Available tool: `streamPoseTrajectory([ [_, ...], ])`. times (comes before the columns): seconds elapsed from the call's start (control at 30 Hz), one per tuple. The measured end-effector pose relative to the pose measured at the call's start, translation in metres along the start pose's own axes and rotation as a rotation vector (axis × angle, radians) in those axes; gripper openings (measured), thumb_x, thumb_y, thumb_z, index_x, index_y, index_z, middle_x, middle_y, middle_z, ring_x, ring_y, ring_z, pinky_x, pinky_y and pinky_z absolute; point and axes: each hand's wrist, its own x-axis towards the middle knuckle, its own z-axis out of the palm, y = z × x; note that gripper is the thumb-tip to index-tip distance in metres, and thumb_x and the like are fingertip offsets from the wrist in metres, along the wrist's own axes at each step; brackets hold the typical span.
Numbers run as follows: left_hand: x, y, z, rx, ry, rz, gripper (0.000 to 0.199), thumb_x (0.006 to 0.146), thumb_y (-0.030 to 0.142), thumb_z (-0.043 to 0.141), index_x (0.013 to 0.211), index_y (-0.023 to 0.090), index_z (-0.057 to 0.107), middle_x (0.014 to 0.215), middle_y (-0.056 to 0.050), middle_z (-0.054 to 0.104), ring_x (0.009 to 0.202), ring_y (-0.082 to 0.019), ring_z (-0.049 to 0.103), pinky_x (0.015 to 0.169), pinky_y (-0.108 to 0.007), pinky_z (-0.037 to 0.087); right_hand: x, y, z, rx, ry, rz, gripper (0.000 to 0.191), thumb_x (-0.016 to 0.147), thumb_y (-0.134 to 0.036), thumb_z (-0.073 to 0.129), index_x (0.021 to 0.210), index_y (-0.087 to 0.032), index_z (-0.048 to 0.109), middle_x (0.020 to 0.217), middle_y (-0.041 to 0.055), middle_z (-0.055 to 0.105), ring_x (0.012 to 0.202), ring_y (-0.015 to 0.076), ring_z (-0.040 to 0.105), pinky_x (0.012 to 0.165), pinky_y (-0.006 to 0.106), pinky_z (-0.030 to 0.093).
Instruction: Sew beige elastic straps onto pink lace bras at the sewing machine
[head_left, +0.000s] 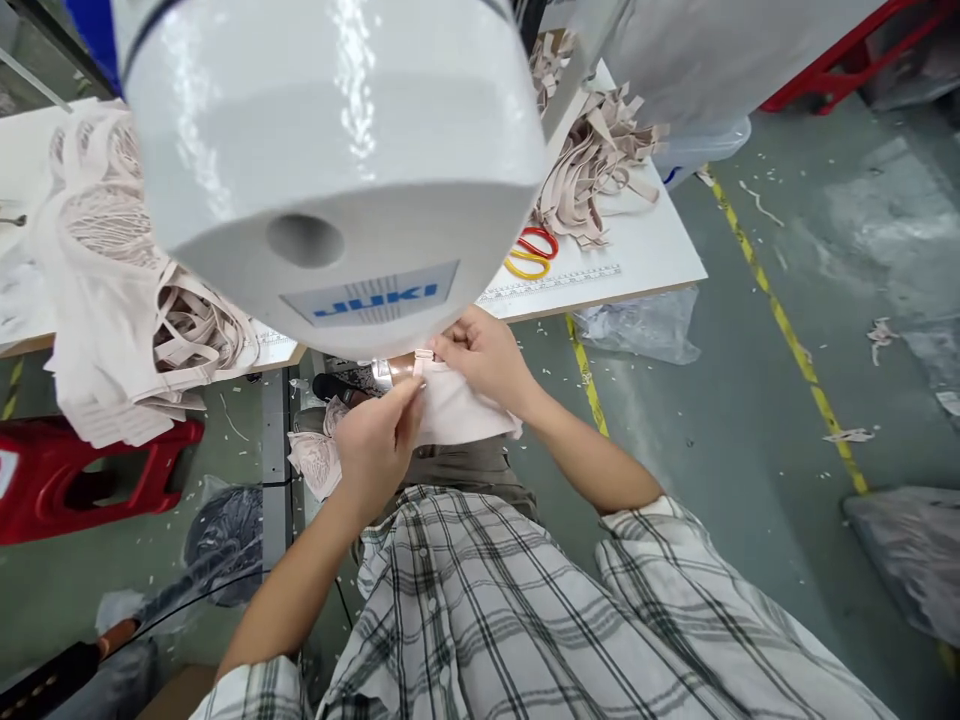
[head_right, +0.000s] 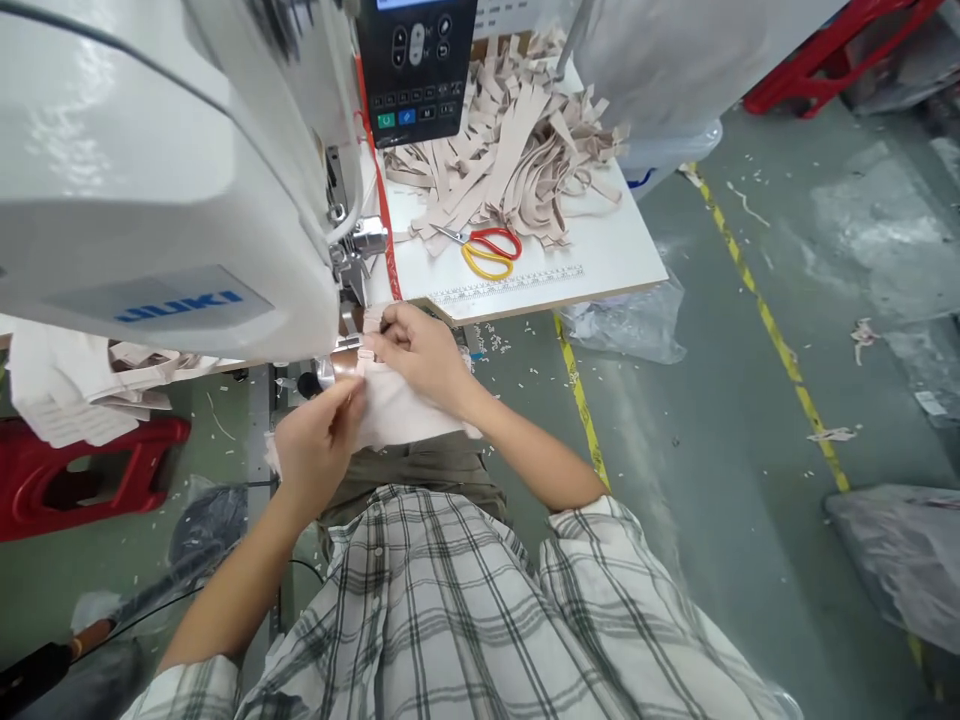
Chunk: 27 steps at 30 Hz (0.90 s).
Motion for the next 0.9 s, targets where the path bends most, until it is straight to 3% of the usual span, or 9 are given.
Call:
streamPoseTrajectory([
  [0.13,0.007,-0.004,-0.001,0.140,0.009,0.055,0.038,0.097,0.045,0.049,0.115,0.027,0.076,0.067,-0.004,0.066,0.061,-0.017,0.050,0.062,-0.028,0.029,0.019,0.002,-0.003,-0.113,-0.043,-0.052,0.016,0.089,-0.036,0.061,0.089,-0.021,0.059,0.061,-0.0055,0.055,0.061,0.0125,0.055,0.063,0.026,0.043],
  [0.33,0.016,-0.004,-0.010,0.259,0.036,0.098,0.035,0.098,0.043,0.050,0.117,0.030,0.076,0.060,-0.002,0.063,0.057,-0.016,0.046,0.058,-0.028,0.024,0.038,0.001,0.000,-0.262,-0.077,-0.138,0.014,0.089,-0.032,0.059,0.097,-0.021,0.062,0.072,-0.0012,0.061,0.081,0.0202,0.061,0.079,0.034,0.049],
  [0.5,0.021,-0.007,-0.012,0.323,0.074,0.180,0.032,0.099,0.039,0.051,0.114,0.029,0.078,0.059,-0.001,0.067,0.055,-0.015,0.051,0.055,-0.028,0.025,0.045,-0.001,0.002,-0.358,-0.109,-0.148,0.010,0.091,-0.029,0.053,0.093,-0.021,0.058,0.068,-0.0027,0.057,0.071,0.0175,0.058,0.077,0.033,0.048],
  [0.9,0.025,-0.010,-0.012,0.444,0.178,0.337,0.028,0.099,0.033,0.054,0.109,0.025,0.079,0.059,0.002,0.070,0.048,-0.011,0.052,0.050,-0.026,0.027,0.044,0.000,0.004,-0.280,-0.093,-0.156,0.008,0.092,-0.029,0.053,0.089,-0.022,0.053,0.064,-0.0049,0.053,0.063,0.0158,0.053,0.073,0.033,0.046],
])
